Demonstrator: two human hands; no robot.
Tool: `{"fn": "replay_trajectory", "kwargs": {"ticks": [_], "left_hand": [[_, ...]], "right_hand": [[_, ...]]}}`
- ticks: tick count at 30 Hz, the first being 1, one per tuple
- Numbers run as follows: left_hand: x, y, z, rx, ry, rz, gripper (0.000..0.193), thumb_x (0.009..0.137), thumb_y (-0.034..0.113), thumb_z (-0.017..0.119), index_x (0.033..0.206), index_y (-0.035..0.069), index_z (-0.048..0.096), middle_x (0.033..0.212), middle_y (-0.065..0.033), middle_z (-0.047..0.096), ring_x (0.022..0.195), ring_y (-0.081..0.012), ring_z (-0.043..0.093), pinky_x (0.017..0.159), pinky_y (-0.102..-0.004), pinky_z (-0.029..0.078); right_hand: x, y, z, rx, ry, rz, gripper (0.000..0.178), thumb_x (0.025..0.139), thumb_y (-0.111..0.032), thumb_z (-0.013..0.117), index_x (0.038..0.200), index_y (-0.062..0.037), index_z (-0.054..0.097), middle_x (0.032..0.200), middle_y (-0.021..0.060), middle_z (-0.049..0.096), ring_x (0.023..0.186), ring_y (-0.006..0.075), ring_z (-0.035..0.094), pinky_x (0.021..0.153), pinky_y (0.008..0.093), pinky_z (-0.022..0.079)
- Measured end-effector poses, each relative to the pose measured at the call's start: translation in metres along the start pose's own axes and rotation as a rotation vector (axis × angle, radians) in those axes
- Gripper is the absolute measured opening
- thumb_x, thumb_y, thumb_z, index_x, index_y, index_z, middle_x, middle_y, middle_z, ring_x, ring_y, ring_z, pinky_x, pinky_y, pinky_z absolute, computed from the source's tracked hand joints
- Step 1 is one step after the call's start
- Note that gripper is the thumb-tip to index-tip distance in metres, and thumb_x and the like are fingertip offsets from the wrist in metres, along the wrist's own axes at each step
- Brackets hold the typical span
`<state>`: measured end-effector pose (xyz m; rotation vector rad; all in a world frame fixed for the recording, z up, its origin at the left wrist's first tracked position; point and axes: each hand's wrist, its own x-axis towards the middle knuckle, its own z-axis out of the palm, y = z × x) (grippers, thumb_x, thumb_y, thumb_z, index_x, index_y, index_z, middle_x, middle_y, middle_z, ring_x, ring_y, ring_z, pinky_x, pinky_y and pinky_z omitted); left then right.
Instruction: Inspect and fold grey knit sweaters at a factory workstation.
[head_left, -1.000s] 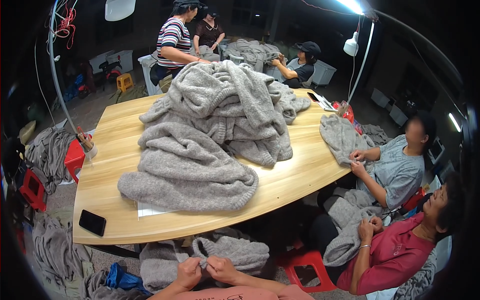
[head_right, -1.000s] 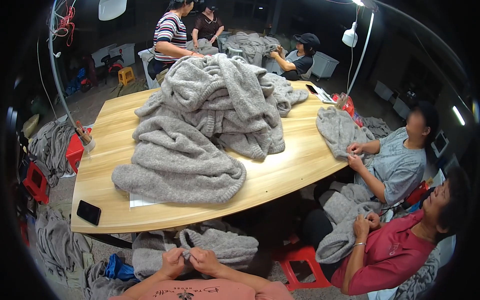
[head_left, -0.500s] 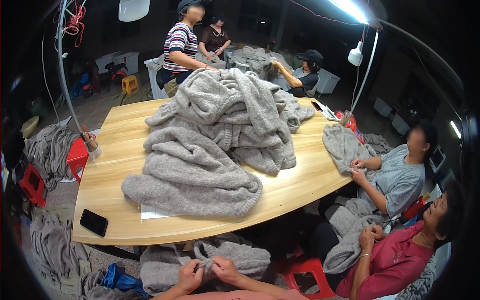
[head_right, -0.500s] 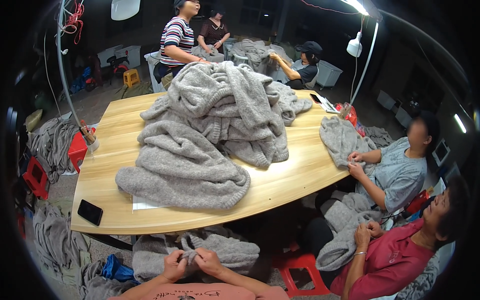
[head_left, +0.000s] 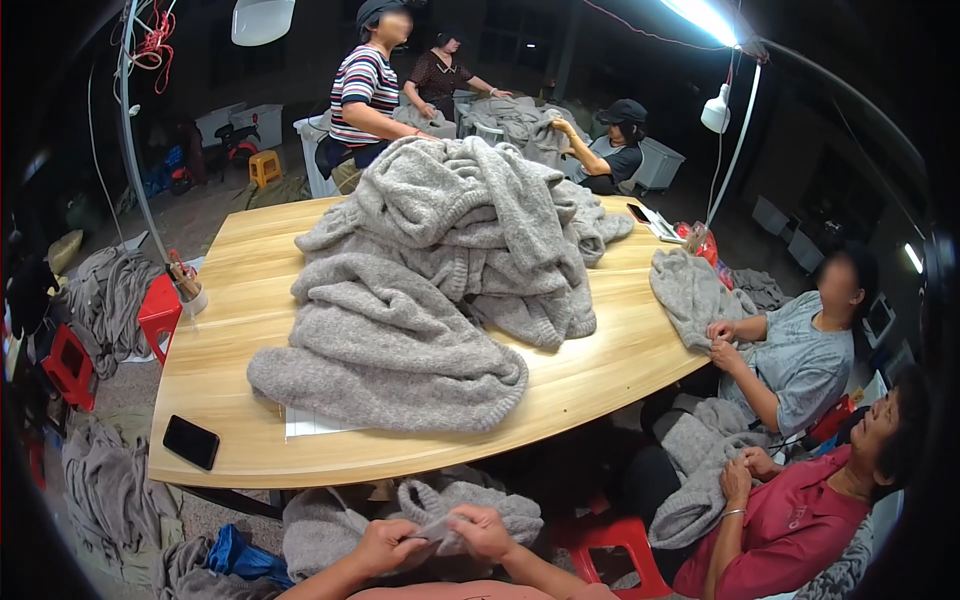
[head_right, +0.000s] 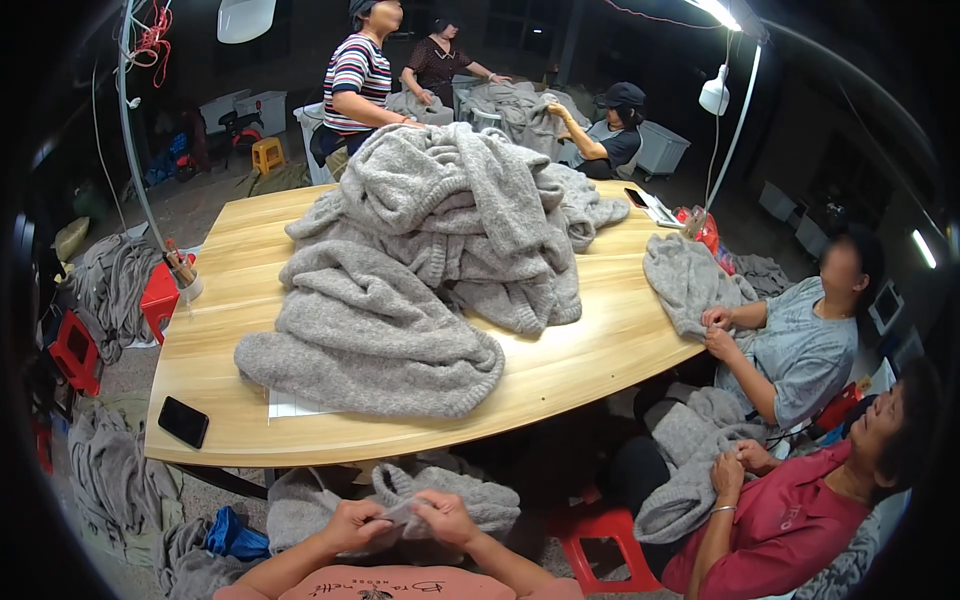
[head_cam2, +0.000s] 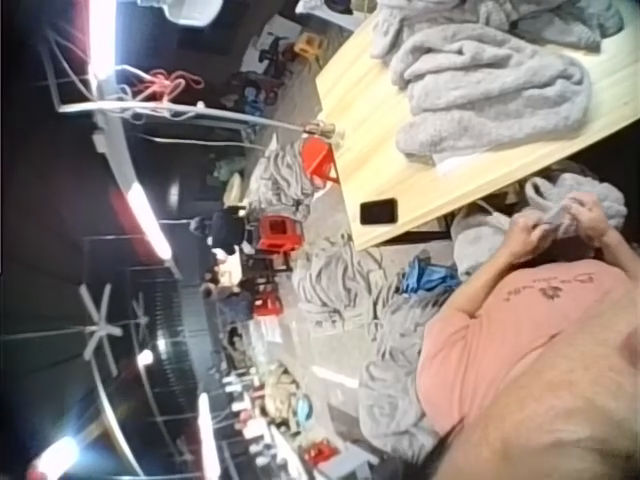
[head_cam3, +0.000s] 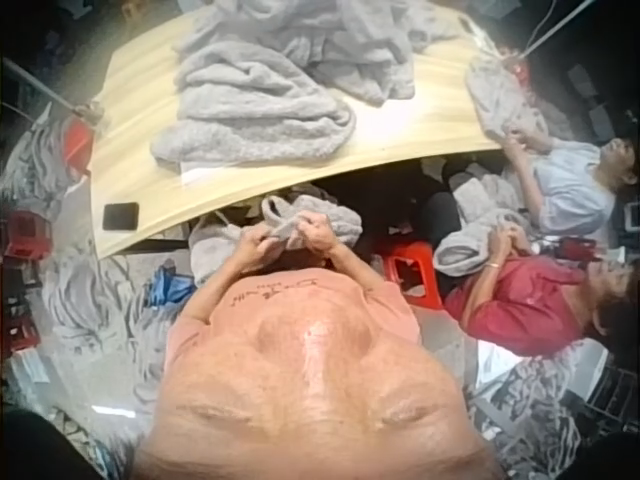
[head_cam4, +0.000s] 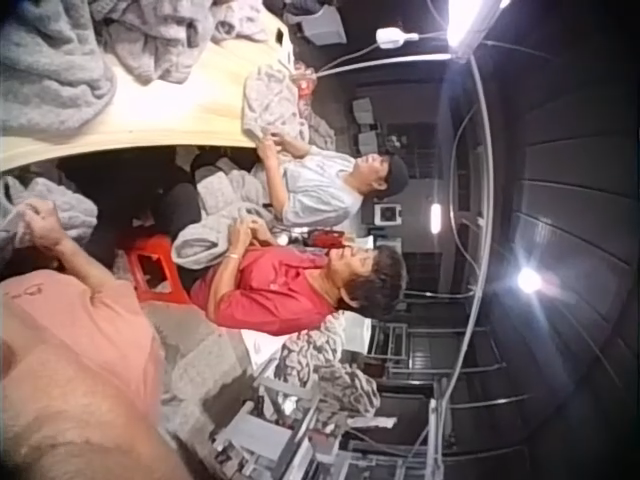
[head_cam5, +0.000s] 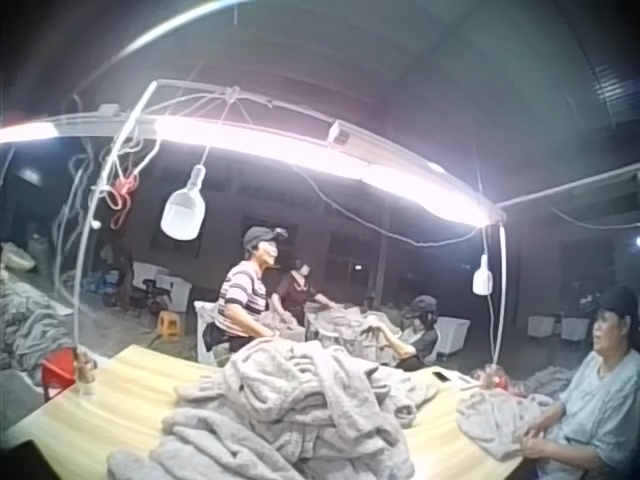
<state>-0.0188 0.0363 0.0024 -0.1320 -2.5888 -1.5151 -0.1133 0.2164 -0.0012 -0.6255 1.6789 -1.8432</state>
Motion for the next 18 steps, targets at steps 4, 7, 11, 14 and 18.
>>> {"fn": "replay_trajectory", "kwargs": {"ticks": [4, 7, 11, 14, 18], "left_hand": [[-0.004, -0.012, -0.006, -0.171, 0.079, -0.132, 0.008, 0.070, 0.007, 0.064, 0.075, 0.001, 0.062, 0.068, -0.0075, 0.057, 0.061, -0.0149, 0.054, 0.056, -0.0253, 0.042], [-0.001, -0.008, -0.003, -0.276, 0.122, -0.223, 0.008, 0.070, 0.006, 0.063, 0.075, 0.000, 0.062, 0.068, -0.0054, 0.056, 0.062, -0.0112, 0.053, 0.056, -0.0243, 0.041], [-0.001, -0.001, 0.014, -0.288, 0.101, -0.242, 0.007, 0.069, 0.005, 0.063, 0.074, 0.000, 0.062, 0.065, -0.0007, 0.055, 0.059, -0.0057, 0.049, 0.053, -0.0210, 0.039], [-0.004, 0.002, 0.013, -0.283, 0.099, -0.260, 0.005, 0.071, 0.006, 0.061, 0.073, 0.001, 0.061, 0.063, 0.0015, 0.055, 0.059, -0.0040, 0.047, 0.052, -0.0197, 0.038], [-0.013, -0.003, 0.025, -0.377, 0.056, -0.354, 0.006, 0.072, 0.007, 0.061, 0.071, 0.001, 0.060, 0.063, 0.0002, 0.057, 0.060, -0.0045, 0.048, 0.053, -0.0222, 0.041]], "right_hand": [[0.004, 0.008, -0.017, -0.272, -0.011, 0.067, 0.012, 0.079, -0.013, 0.060, 0.088, -0.0051, 0.063, 0.077, 0.0033, 0.060, 0.070, 0.0109, 0.054, 0.065, 0.0245, 0.043], [0.004, -0.010, -0.007, -1.106, -0.040, -0.476, 0.017, 0.074, -0.015, 0.061, 0.088, -0.0056, 0.062, 0.086, 0.0057, 0.061, 0.078, 0.0217, 0.056, 0.073, 0.0319, 0.042], [0.007, -0.012, 0.013, -0.742, -0.212, -0.389, 0.013, 0.073, -0.017, 0.058, 0.076, -0.0045, 0.057, 0.077, 0.0106, 0.058, 0.072, 0.0286, 0.055, 0.064, 0.0376, 0.042], [0.009, 0.005, 0.018, -0.678, -0.164, -0.420, 0.010, 0.076, -0.013, 0.055, 0.073, -0.0029, 0.053, 0.072, 0.0126, 0.055, 0.068, 0.0311, 0.054, 0.060, 0.0394, 0.042], [0.004, 0.012, 0.034, -0.564, -0.135, -0.450, 0.009, 0.077, -0.010, 0.053, 0.073, -0.0019, 0.053, 0.071, 0.0137, 0.054, 0.067, 0.0318, 0.054, 0.060, 0.0391, 0.042]]}}
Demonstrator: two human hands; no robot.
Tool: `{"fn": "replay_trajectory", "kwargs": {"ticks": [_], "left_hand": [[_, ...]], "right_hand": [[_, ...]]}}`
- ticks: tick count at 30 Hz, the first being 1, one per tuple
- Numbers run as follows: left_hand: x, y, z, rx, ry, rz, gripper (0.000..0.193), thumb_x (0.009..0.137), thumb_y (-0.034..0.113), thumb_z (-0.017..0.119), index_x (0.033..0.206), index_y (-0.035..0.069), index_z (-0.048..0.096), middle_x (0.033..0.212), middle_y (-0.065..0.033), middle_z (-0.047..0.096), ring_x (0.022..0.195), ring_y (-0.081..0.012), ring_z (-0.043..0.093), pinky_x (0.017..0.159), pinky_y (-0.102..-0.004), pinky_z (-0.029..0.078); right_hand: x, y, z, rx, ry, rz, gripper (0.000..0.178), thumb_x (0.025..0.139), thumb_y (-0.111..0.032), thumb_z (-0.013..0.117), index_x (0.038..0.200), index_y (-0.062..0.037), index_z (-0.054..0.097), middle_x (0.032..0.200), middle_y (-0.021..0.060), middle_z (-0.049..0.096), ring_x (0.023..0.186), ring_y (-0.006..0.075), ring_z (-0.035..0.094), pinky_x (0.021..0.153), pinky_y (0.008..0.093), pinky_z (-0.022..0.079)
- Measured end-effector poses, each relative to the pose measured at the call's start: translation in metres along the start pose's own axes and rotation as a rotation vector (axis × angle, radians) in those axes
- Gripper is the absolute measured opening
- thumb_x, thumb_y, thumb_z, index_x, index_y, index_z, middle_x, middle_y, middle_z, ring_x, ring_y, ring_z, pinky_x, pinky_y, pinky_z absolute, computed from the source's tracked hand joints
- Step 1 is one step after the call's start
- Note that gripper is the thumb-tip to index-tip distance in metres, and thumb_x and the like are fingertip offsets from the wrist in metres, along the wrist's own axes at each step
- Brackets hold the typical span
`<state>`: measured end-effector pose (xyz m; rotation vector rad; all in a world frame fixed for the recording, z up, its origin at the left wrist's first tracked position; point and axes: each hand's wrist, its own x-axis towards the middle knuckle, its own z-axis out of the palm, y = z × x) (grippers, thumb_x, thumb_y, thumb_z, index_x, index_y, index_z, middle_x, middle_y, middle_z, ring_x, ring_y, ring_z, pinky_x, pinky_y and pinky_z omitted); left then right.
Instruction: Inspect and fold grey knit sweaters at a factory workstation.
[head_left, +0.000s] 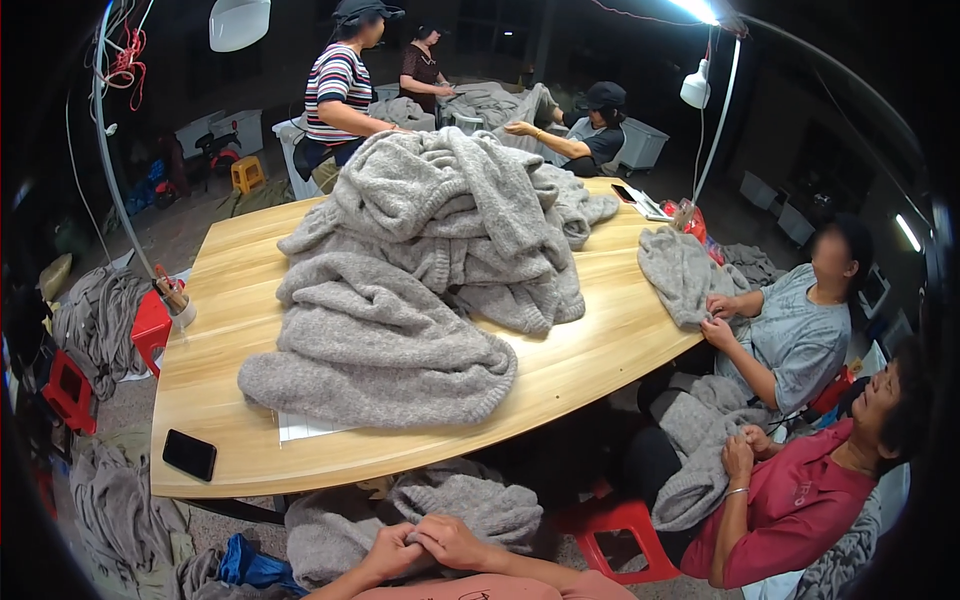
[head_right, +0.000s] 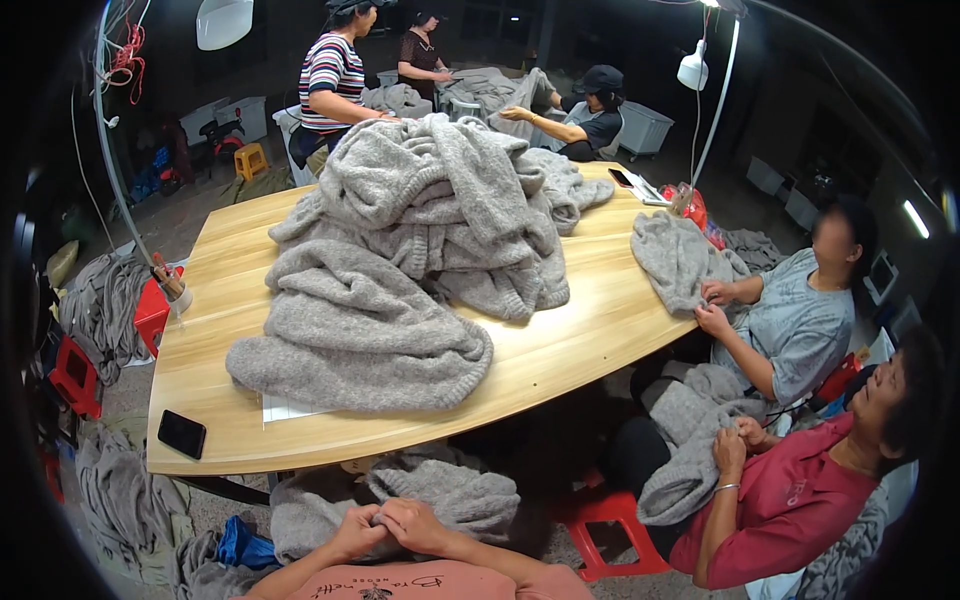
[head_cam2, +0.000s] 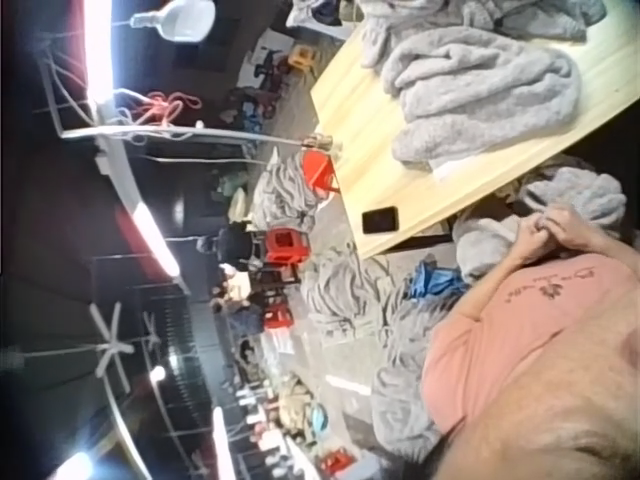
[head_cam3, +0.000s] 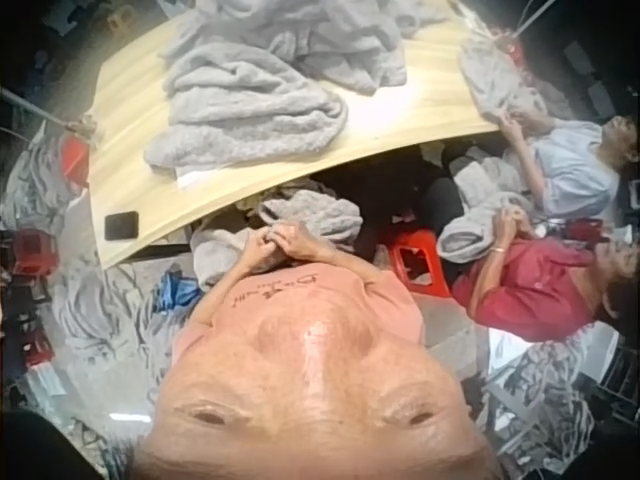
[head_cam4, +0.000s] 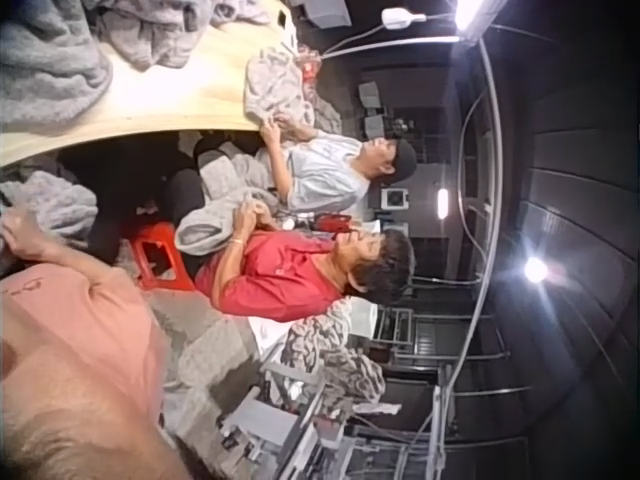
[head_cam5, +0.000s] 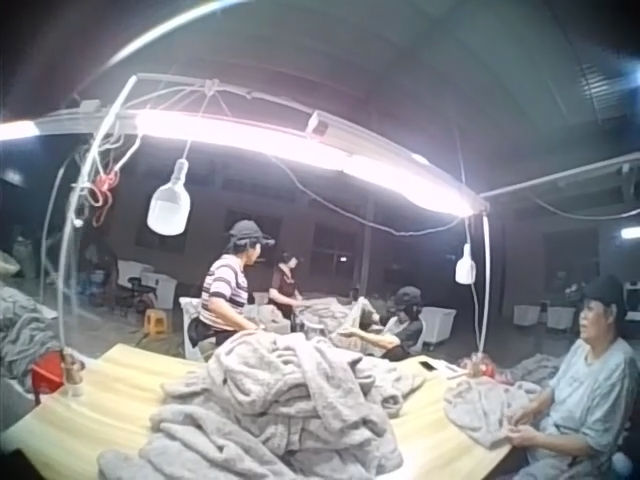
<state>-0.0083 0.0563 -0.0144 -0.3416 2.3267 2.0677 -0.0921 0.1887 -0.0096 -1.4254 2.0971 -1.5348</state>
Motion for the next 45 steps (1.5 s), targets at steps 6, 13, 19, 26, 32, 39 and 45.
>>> {"fn": "replay_trajectory", "kwargs": {"ticks": [6, 13, 19, 26, 32, 39, 45], "left_hand": [[0.003, 0.011, -0.010, -0.366, -0.030, -0.199, 0.005, 0.074, 0.005, 0.062, 0.070, 0.003, 0.061, 0.060, 0.0036, 0.055, 0.054, -0.0029, 0.046, 0.048, -0.0196, 0.037], [0.019, 0.009, -0.021, -0.687, 0.219, -0.236, 0.003, 0.072, 0.000, 0.060, 0.070, 0.002, 0.060, 0.060, -0.0011, 0.057, 0.051, -0.0076, 0.050, 0.049, -0.0217, 0.040], [0.011, 0.020, -0.026, -0.822, 0.243, -0.236, 0.006, 0.069, -0.004, 0.057, 0.072, 0.000, 0.060, 0.066, -0.0060, 0.060, 0.056, -0.0138, 0.056, 0.056, -0.0266, 0.047], [0.025, 0.027, -0.031, -0.900, 0.187, -0.283, 0.013, 0.068, 0.002, 0.052, 0.078, -0.003, 0.058, 0.075, -0.0117, 0.061, 0.069, -0.0205, 0.059, 0.066, -0.0334, 0.049], [0.010, -0.049, -0.049, -0.598, -0.011, -0.190, 0.045, 0.075, 0.023, 0.047, 0.111, -0.002, 0.041, 0.107, -0.0155, 0.050, 0.094, -0.0251, 0.051, 0.085, -0.0367, 0.040], [0.018, 0.002, -0.047, -0.131, -0.206, 0.172, 0.064, 0.087, 0.040, 0.040, 0.133, 0.001, 0.019, 0.125, -0.0177, 0.036, 0.104, -0.0214, 0.041, 0.093, -0.0345, 0.030], [-0.009, 0.059, -0.026, 0.258, 0.077, 0.632, 0.049, 0.083, 0.034, 0.052, 0.118, 0.001, 0.044, 0.103, -0.0109, 0.053, 0.086, -0.0133, 0.050, 0.077, -0.0279, 0.040]], "right_hand": [[0.002, 0.009, -0.004, 0.039, 0.069, 0.079, 0.011, 0.077, -0.011, 0.056, 0.076, -0.0011, 0.053, 0.072, 0.0137, 0.054, 0.068, 0.0314, 0.053, 0.061, 0.0372, 0.043], [-0.010, 0.006, -0.036, -0.062, 0.179, 0.214, 0.023, 0.075, -0.022, 0.061, 0.080, -0.0015, 0.052, 0.077, 0.0145, 0.055, 0.072, 0.0337, 0.054, 0.062, 0.0383, 0.044], [-0.037, 0.033, -0.028, -0.160, -0.209, 0.346, 0.026, 0.077, -0.027, 0.057, 0.075, -0.0021, 0.050, 0.070, 0.0158, 0.056, 0.068, 0.0353, 0.055, 0.059, 0.0409, 0.043], [-0.030, 0.019, -0.042, 0.005, 0.063, 0.249, 0.013, 0.080, -0.016, 0.055, 0.086, -0.0042, 0.053, 0.073, 0.0148, 0.057, 0.070, 0.0336, 0.057, 0.060, 0.0383, 0.044], [-0.018, 0.009, -0.026, 0.095, -0.139, 0.291, 0.024, 0.074, -0.020, 0.059, 0.090, -0.0044, 0.051, 0.072, 0.0168, 0.057, 0.075, 0.0343, 0.056, 0.062, 0.0413, 0.042], [-0.029, 0.019, -0.046, 0.044, -0.266, 0.312, 0.018, 0.065, -0.018, 0.061, 0.067, -0.0011, 0.053, 0.063, 0.0164, 0.055, 0.067, 0.0346, 0.054, 0.055, 0.0422, 0.039], [-0.050, 0.021, -0.048, -0.101, -0.056, 0.397, 0.010, 0.068, -0.012, 0.053, 0.073, -0.0029, 0.052, 0.066, 0.0170, 0.054, 0.068, 0.0354, 0.054, 0.059, 0.0437, 0.040]]}}
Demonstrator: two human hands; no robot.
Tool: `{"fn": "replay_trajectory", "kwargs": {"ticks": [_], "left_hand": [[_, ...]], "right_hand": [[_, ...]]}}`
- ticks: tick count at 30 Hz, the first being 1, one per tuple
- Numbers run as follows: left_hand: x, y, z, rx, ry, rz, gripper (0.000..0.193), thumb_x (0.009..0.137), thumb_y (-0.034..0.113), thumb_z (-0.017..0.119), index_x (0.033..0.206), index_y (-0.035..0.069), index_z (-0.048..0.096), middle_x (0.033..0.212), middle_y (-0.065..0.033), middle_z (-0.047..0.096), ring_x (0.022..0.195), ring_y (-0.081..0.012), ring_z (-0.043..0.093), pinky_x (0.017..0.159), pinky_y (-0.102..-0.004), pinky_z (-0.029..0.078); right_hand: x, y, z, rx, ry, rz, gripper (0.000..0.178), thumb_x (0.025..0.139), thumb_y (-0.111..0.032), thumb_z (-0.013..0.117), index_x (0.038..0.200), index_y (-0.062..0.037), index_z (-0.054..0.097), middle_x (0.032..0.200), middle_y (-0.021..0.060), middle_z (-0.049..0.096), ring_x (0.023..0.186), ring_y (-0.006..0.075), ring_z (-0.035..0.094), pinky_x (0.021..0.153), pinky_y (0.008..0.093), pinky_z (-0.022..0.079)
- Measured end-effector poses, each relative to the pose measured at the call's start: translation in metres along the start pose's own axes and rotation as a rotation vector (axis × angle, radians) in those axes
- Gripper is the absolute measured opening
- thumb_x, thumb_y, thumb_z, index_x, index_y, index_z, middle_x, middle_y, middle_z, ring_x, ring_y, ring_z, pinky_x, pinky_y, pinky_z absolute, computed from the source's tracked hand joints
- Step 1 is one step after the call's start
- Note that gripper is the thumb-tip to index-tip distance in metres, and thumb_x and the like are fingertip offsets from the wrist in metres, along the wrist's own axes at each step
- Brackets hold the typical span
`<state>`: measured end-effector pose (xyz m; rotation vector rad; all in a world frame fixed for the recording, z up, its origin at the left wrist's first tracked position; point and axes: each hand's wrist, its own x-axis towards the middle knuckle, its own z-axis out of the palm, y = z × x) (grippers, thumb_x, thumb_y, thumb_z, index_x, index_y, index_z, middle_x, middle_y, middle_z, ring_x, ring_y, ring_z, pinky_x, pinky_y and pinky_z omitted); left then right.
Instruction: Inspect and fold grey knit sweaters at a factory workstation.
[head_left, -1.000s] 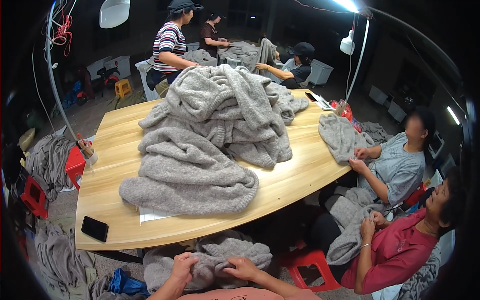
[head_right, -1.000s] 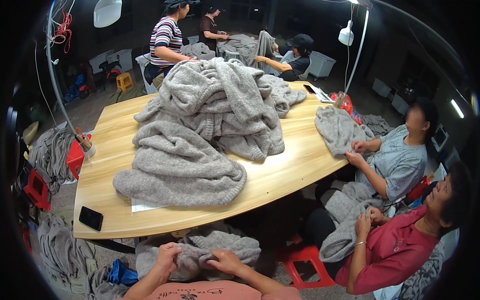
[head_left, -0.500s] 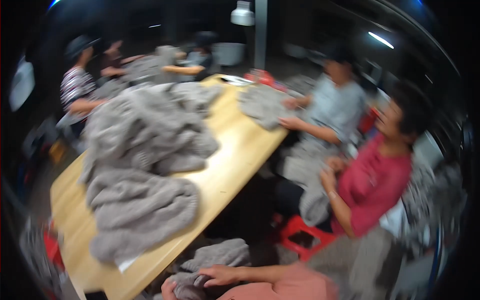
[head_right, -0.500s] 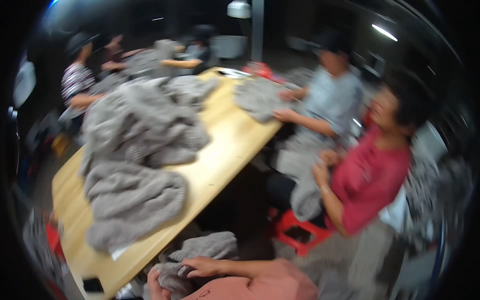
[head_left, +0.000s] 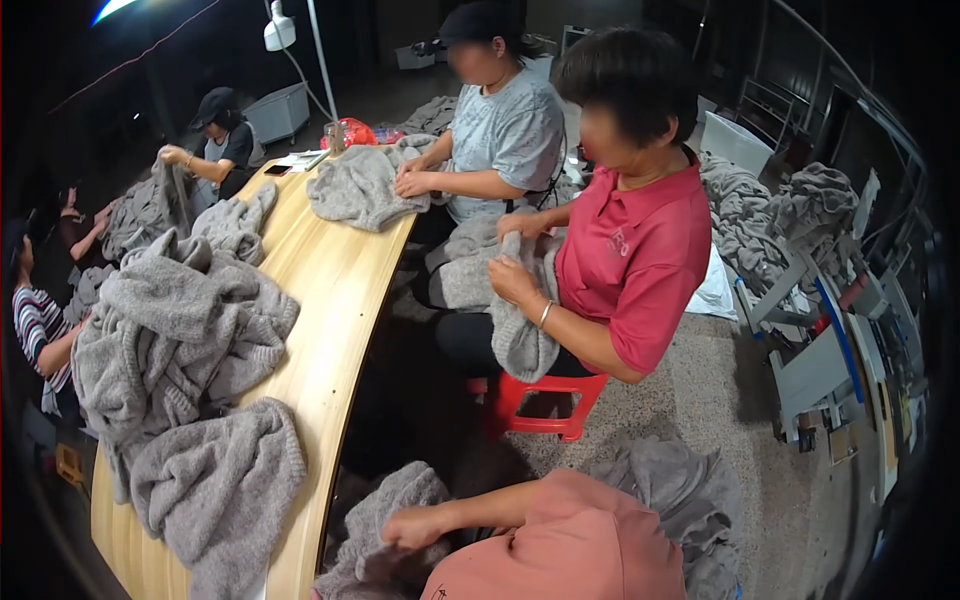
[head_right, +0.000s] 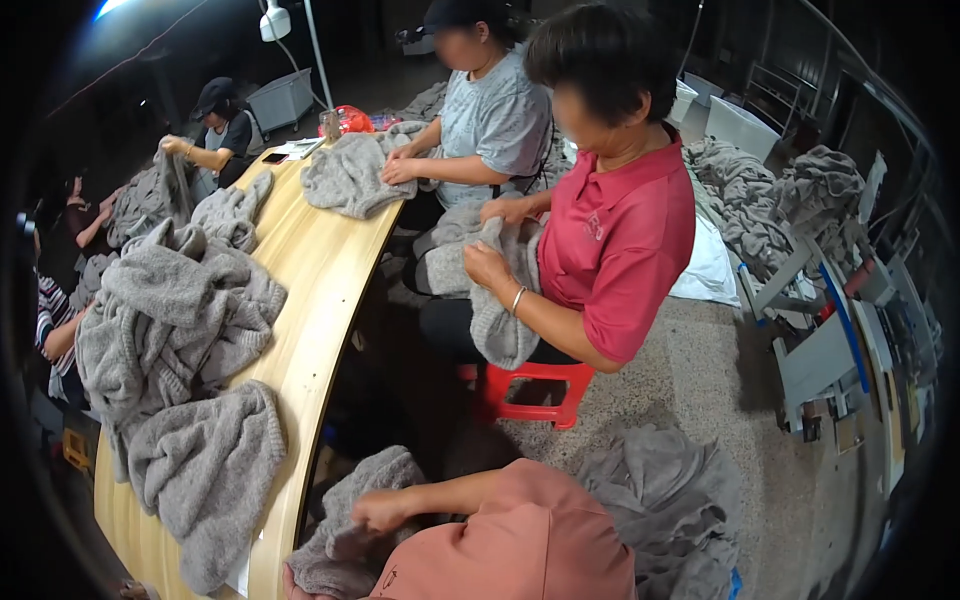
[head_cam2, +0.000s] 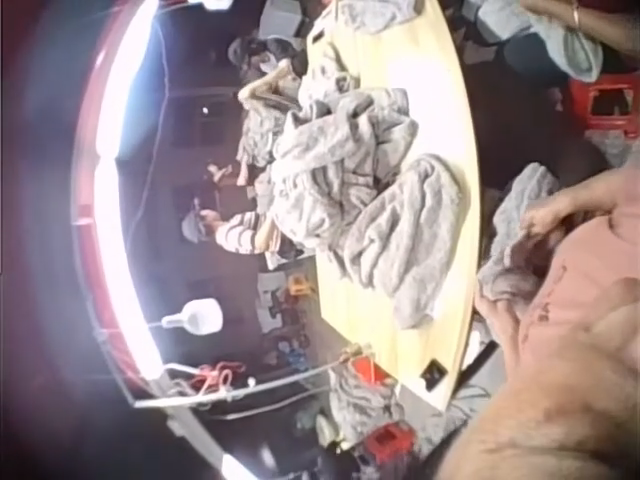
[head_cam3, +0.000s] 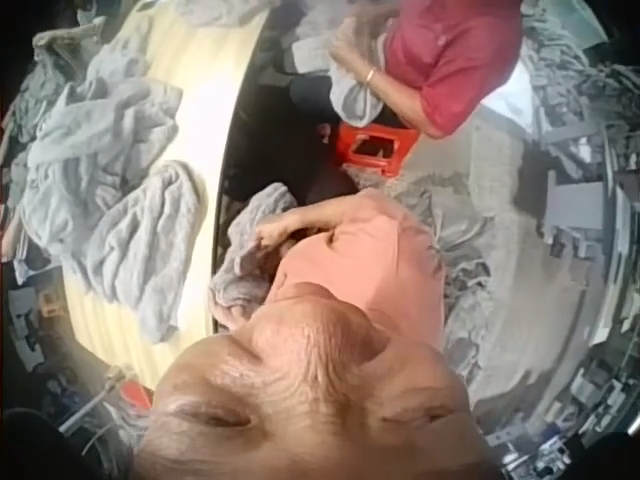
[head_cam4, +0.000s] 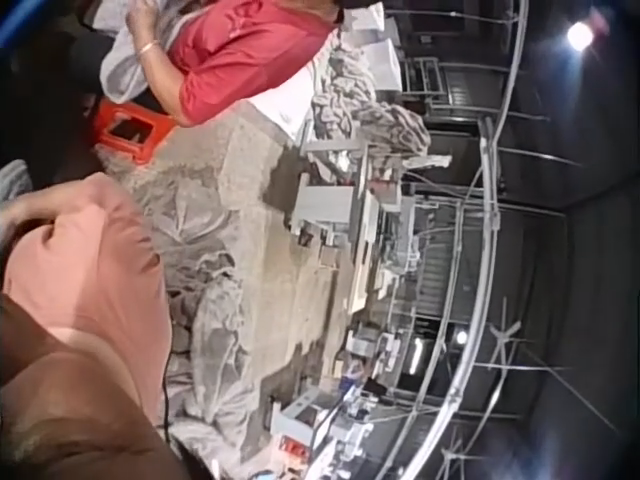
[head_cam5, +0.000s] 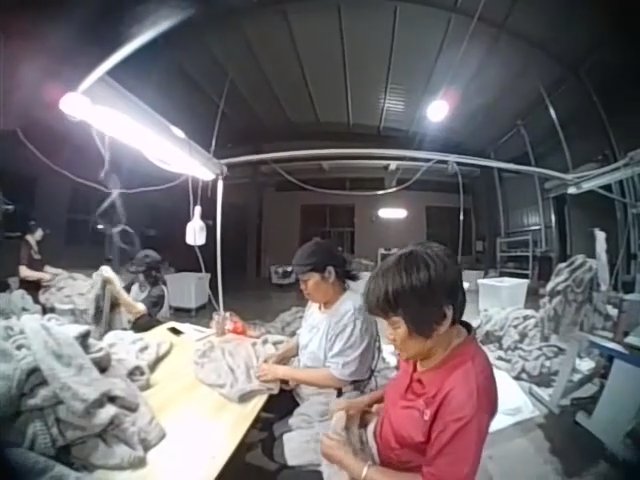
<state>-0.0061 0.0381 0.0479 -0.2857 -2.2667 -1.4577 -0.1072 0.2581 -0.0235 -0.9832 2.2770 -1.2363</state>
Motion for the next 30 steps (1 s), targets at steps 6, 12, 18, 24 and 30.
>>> {"fn": "replay_trajectory", "kwargs": {"ticks": [6, 12, 18, 24, 30], "left_hand": [[0.026, 0.006, 0.009, 0.058, -0.002, -0.438, 0.070, 0.079, 0.045, 0.044, 0.126, -0.004, 0.030, 0.124, -0.0213, 0.040, 0.114, -0.0317, 0.040, 0.098, -0.0383, 0.029], [0.053, -0.012, 0.001, -1.021, 0.365, -0.836, 0.025, 0.074, 0.005, 0.053, 0.098, -0.002, 0.056, 0.097, -0.0118, 0.060, 0.088, -0.0211, 0.058, 0.080, -0.0342, 0.046], [0.032, -0.029, -0.010, -1.108, 0.402, -0.852, 0.024, 0.075, 0.005, 0.053, 0.097, -0.004, 0.056, 0.092, -0.0128, 0.061, 0.082, -0.0209, 0.060, 0.077, -0.0323, 0.047], [0.043, -0.005, 0.027, -0.818, 0.371, -0.926, 0.033, 0.071, 0.006, 0.047, 0.102, -0.001, 0.055, 0.094, -0.0104, 0.060, 0.088, -0.0219, 0.058, 0.079, -0.0337, 0.046], [0.015, -0.038, 0.042, -0.472, -0.055, -0.693, 0.003, 0.073, 0.006, 0.049, 0.075, 0.005, 0.051, 0.066, 0.0004, 0.050, 0.060, -0.0103, 0.048, 0.054, -0.0238, 0.040]], "right_hand": [[0.004, 0.018, -0.025, -0.369, 0.681, -0.313, 0.029, 0.066, 0.001, 0.045, 0.093, 0.0027, 0.054, 0.094, 0.0192, 0.055, 0.086, 0.0348, 0.054, 0.077, 0.0381, 0.043], [0.002, -0.027, -0.049, 0.143, 0.872, -0.095, 0.025, 0.070, 0.010, 0.047, 0.091, -0.0022, 0.052, 0.079, 0.0054, 0.059, 0.065, 0.0108, 0.057, 0.059, 0.0223, 0.045], [0.007, -0.037, -0.034, 0.079, 0.817, -0.225, 0.024, 0.068, 0.010, 0.051, 0.088, -0.0020, 0.055, 0.077, 0.0067, 0.060, 0.062, 0.0114, 0.056, 0.057, 0.0224, 0.045], [-0.003, -0.050, -0.025, 0.033, 0.011, -0.526, 0.029, 0.066, -0.007, 0.052, 0.095, -0.0040, 0.056, 0.086, 0.0140, 0.058, 0.080, 0.0318, 0.056, 0.069, 0.0399, 0.046], [0.018, -0.057, 0.019, 0.023, 0.102, -0.631, 0.006, 0.073, -0.008, 0.051, 0.077, -0.0066, 0.046, 0.060, 0.0093, 0.053, 0.051, 0.0307, 0.053, 0.044, 0.0380, 0.040]]}}
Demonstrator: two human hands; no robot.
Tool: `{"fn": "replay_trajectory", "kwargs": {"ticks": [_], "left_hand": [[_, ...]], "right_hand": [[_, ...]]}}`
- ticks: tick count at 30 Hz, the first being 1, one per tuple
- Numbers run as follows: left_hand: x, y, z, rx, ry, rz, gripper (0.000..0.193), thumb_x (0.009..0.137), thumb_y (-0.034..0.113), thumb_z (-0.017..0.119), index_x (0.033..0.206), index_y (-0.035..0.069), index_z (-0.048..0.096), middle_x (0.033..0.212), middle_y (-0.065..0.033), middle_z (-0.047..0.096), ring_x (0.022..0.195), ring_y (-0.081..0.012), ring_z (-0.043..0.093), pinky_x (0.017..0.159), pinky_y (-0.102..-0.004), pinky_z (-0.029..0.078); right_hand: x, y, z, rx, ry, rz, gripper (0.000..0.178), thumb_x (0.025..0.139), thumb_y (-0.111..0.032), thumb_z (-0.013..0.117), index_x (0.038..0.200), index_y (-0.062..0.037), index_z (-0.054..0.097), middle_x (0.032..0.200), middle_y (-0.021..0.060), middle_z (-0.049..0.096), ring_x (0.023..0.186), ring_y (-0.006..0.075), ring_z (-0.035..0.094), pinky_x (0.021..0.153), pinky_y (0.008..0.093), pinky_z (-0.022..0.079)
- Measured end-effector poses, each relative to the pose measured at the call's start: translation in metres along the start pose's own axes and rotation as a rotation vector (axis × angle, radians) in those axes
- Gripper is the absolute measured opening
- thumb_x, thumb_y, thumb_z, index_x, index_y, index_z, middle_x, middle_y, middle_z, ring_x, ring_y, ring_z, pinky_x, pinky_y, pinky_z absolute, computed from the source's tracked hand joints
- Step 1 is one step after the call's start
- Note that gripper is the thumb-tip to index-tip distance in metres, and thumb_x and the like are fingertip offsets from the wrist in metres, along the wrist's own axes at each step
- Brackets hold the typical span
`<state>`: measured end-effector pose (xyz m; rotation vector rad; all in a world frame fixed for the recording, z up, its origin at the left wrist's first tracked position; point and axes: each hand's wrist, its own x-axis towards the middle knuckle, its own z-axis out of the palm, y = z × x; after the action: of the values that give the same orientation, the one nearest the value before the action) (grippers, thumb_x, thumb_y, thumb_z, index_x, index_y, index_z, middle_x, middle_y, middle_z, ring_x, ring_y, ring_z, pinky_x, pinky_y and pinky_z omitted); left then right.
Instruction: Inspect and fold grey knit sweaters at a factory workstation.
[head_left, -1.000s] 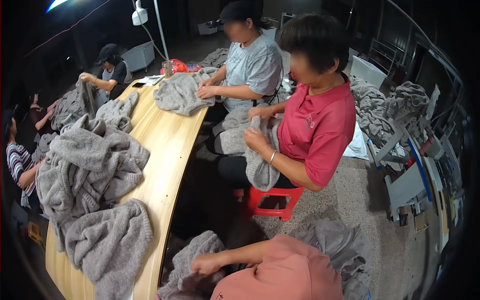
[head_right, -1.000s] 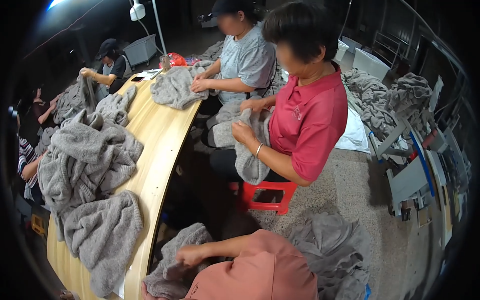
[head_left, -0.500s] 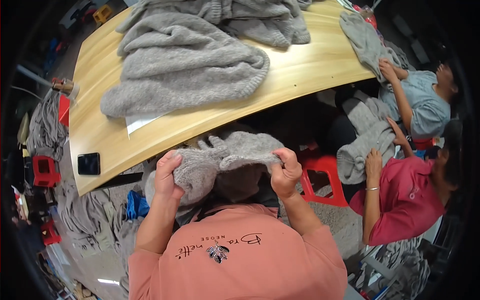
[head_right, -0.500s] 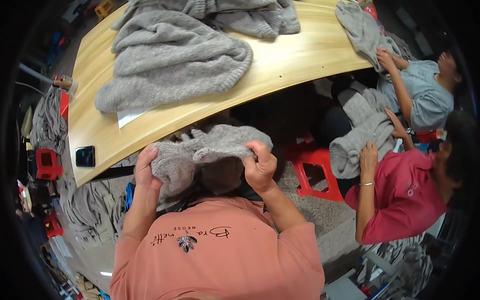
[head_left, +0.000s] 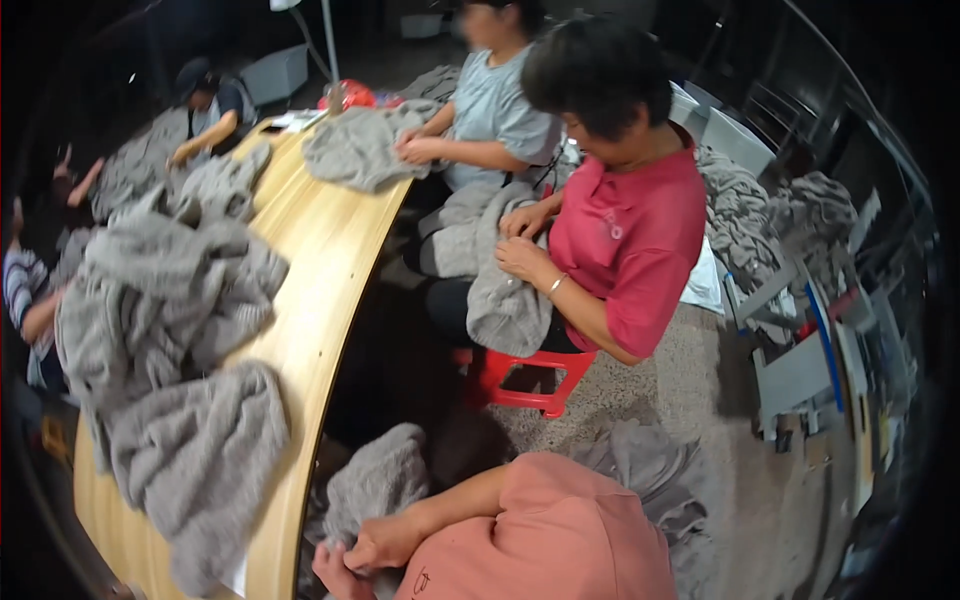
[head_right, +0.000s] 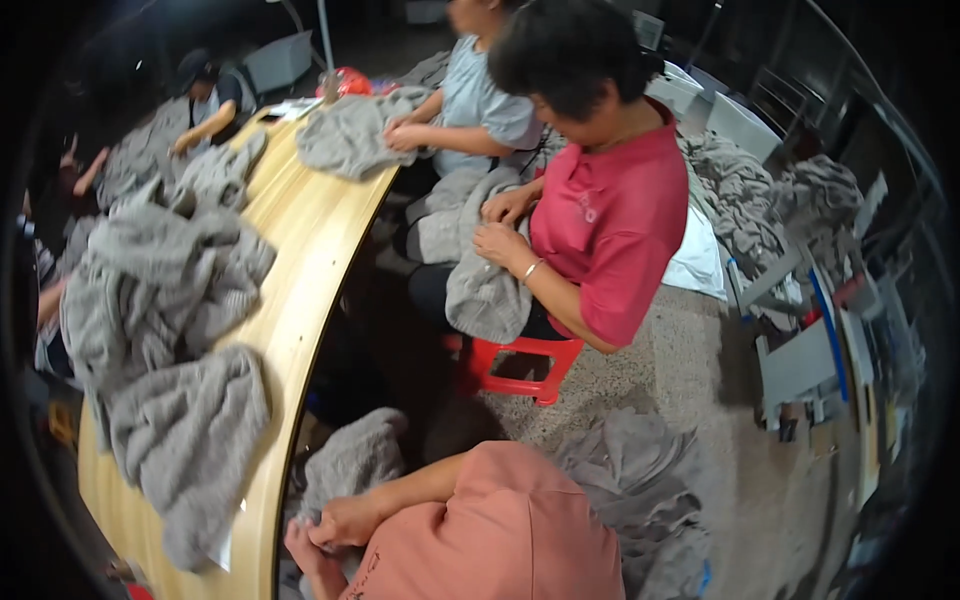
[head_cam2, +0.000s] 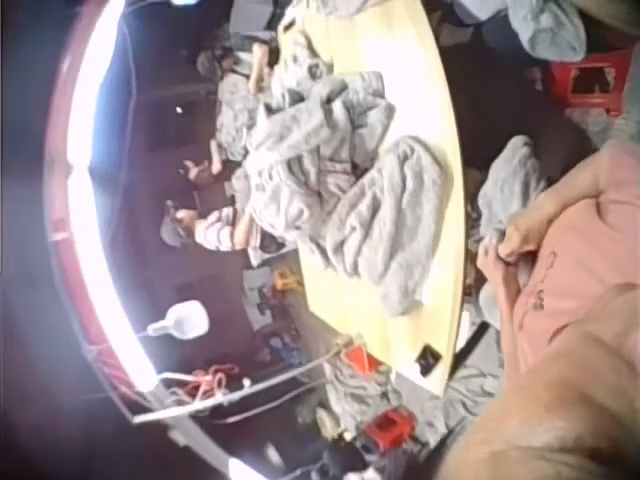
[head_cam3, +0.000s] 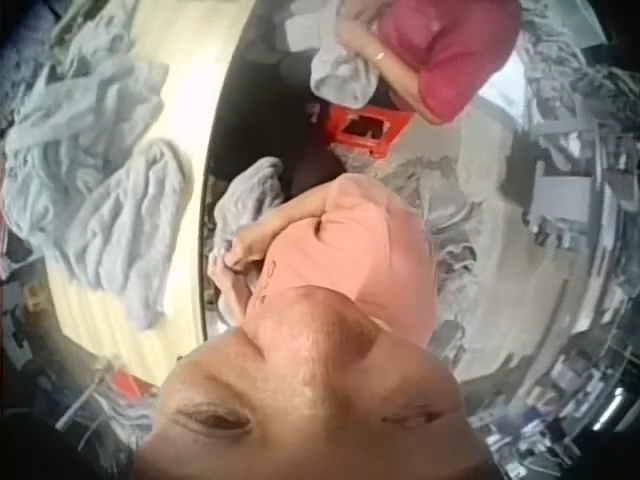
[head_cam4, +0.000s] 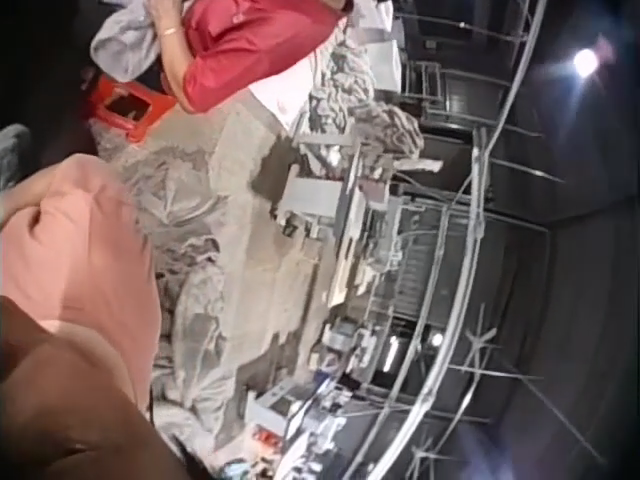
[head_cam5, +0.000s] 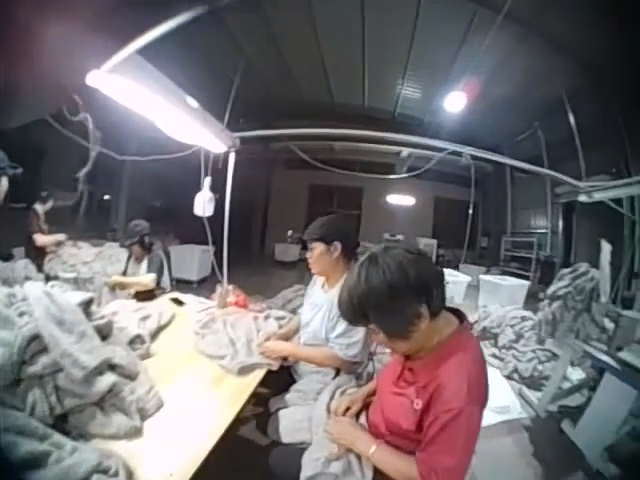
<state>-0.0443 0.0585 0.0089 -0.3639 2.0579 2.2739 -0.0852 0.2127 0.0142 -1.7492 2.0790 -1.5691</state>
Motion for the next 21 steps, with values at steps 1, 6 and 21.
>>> {"fn": "replay_trajectory", "kwargs": {"ticks": [1, 6, 21], "left_hand": [[0.003, -0.009, -0.006, -0.132, -0.045, -0.071, 0.007, 0.073, 0.004, 0.048, 0.078, 0.003, 0.053, 0.070, -0.0010, 0.054, 0.062, -0.0100, 0.050, 0.055, -0.0232, 0.040], [-0.013, 0.016, 0.002, 0.060, -0.148, -0.238, 0.018, 0.077, 0.016, 0.057, 0.088, 0.003, 0.061, 0.061, 0.0001, 0.054, 0.047, -0.0099, 0.046, 0.041, -0.0207, 0.033], [-0.034, 0.000, -0.003, -0.017, 0.014, -0.031, 0.014, 0.070, 0.003, 0.057, 0.082, -0.003, 0.060, 0.070, -0.0005, 0.058, 0.059, -0.0065, 0.050, 0.053, -0.0209, 0.039]], "right_hand": [[-0.002, -0.001, 0.000, -0.021, 0.056, -0.016, 0.007, 0.072, -0.007, 0.051, 0.077, -0.0062, 0.046, 0.061, 0.0087, 0.052, 0.052, 0.0296, 0.054, 0.044, 0.0376, 0.040], [-0.003, -0.008, -0.007, -0.126, 0.217, -0.111, 0.007, 0.069, -0.005, 0.052, 0.075, -0.0050, 0.048, 0.065, 0.0070, 0.051, 0.055, 0.0260, 0.055, 0.043, 0.0354, 0.041], [-0.008, 0.003, 0.011, -0.202, 0.179, 0.006, 0.006, 0.067, -0.007, 0.053, 0.071, -0.0059, 0.049, 0.068, 0.0090, 0.050, 0.055, 0.0284, 0.053, 0.045, 0.0375, 0.042]]}}
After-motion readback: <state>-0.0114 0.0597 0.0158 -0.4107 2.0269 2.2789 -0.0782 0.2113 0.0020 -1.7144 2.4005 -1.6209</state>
